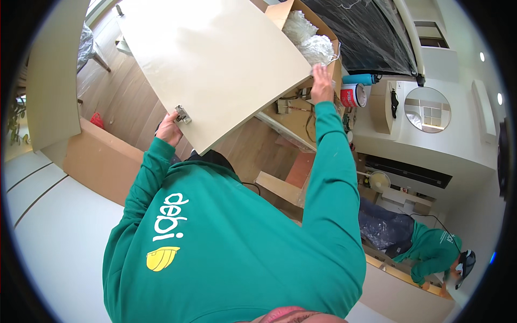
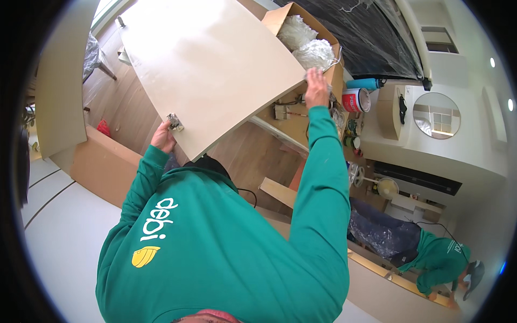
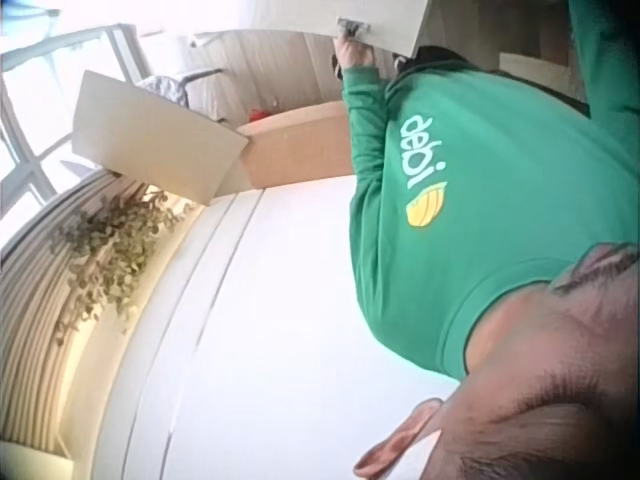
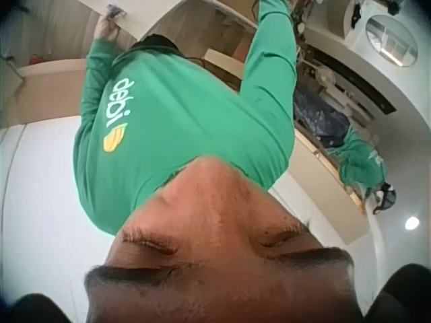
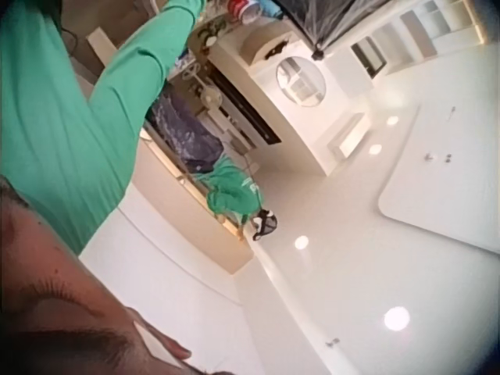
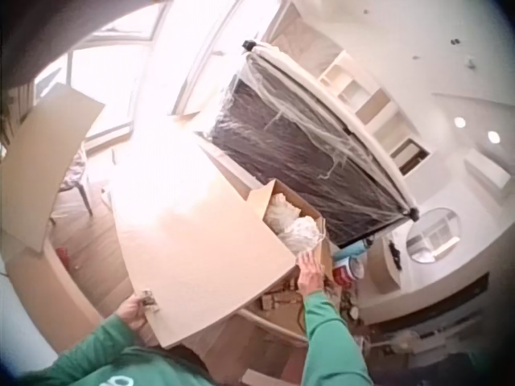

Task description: The person wipes the surface of a light-colored board with a cloth, then turns the board over and continues wiping the other side and the edges.

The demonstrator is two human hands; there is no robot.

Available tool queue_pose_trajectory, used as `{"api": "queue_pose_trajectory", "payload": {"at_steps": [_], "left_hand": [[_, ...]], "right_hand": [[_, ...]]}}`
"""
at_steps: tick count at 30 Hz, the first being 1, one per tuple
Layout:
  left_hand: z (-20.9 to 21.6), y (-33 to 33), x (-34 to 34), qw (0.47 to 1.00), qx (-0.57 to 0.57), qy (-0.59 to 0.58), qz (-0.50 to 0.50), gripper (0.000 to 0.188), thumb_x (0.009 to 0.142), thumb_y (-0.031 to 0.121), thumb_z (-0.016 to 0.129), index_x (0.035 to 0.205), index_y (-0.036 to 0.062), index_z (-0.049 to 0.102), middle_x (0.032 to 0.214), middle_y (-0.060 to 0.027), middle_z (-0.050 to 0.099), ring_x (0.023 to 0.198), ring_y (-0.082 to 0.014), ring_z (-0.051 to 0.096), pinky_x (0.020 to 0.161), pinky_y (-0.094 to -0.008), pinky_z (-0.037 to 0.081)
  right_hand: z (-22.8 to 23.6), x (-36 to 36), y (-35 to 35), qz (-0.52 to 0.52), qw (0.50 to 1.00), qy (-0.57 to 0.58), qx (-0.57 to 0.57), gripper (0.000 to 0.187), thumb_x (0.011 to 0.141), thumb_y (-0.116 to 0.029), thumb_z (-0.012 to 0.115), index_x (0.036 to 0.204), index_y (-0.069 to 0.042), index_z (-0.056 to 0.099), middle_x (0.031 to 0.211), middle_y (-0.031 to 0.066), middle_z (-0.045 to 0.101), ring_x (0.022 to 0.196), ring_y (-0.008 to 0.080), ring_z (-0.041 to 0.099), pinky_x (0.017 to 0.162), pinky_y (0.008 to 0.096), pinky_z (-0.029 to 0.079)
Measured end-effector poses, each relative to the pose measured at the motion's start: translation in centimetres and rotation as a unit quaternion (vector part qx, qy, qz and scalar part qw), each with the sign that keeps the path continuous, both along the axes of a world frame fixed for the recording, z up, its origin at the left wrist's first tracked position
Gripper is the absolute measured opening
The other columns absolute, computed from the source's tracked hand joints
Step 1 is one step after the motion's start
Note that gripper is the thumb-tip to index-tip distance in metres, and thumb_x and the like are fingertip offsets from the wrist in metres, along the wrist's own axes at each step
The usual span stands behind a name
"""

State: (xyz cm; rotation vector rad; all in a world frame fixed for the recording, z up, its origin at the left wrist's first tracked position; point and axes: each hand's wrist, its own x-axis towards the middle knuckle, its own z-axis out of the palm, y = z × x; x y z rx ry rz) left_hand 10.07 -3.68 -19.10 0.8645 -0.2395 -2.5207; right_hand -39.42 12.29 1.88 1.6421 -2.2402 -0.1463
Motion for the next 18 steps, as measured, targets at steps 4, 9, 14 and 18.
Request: {"api": "queue_pose_trajectory", "payload": {"at_steps": [4,9,14,18], "left_hand": [[0.4,-0.2,0.0,1.000,0.005,0.000,0.007,0.029,0.109,0.022,0.046,0.135,0.0108,0.047,0.126,-0.0066,0.065,0.110,-0.0231,0.068,0.092,-0.0443,0.060],[-0.1,-0.2,-0.1,1.000,-0.005,0.014,0.006,0.033,0.109,0.021,0.046,0.140,0.0117,0.045,0.127,-0.0059,0.065,0.111,-0.0231,0.068,0.094,-0.0447,0.060],[2.8,0.2,-0.3,0.998,0.018,-0.037,0.051,0.028,0.108,0.020,0.046,0.132,0.0093,0.054,0.116,-0.0044,0.069,0.102,-0.0194,0.070,0.089,-0.0399,0.062],[0.9,0.1,0.5,1.000,-0.008,-0.027,0.006,0.033,0.109,0.021,0.045,0.140,0.0096,0.045,0.128,-0.0070,0.065,0.112,-0.0236,0.068,0.097,-0.0459,0.059]], "right_hand": [[2.8,-2.7,-1.2,-0.012,0.994,-0.043,-0.099,0.051,0.099,-0.004,0.039,0.148,0.001,0.050,0.154,0.0198,0.050,0.147,0.0359,0.042,0.122,0.0468,0.033],[1.6,0.3,-1.7,0.098,0.995,-0.022,-0.015,0.057,0.094,0.000,0.040,0.150,0.001,0.048,0.155,0.0214,0.048,0.145,0.0346,0.046,0.122,0.0458,0.036],[-4.7,8.9,1.6,0.226,0.970,-0.082,-0.025,0.070,0.086,0.010,0.039,0.154,-0.006,0.046,0.160,0.0179,0.042,0.150,0.0288,0.040,0.127,0.0447,0.028],[-2.6,5.4,1.5,0.229,0.971,-0.076,0.008,0.071,0.085,0.015,0.040,0.154,-0.002,0.045,0.158,0.0197,0.044,0.147,0.0314,0.043,0.125,0.0453,0.032]]}}
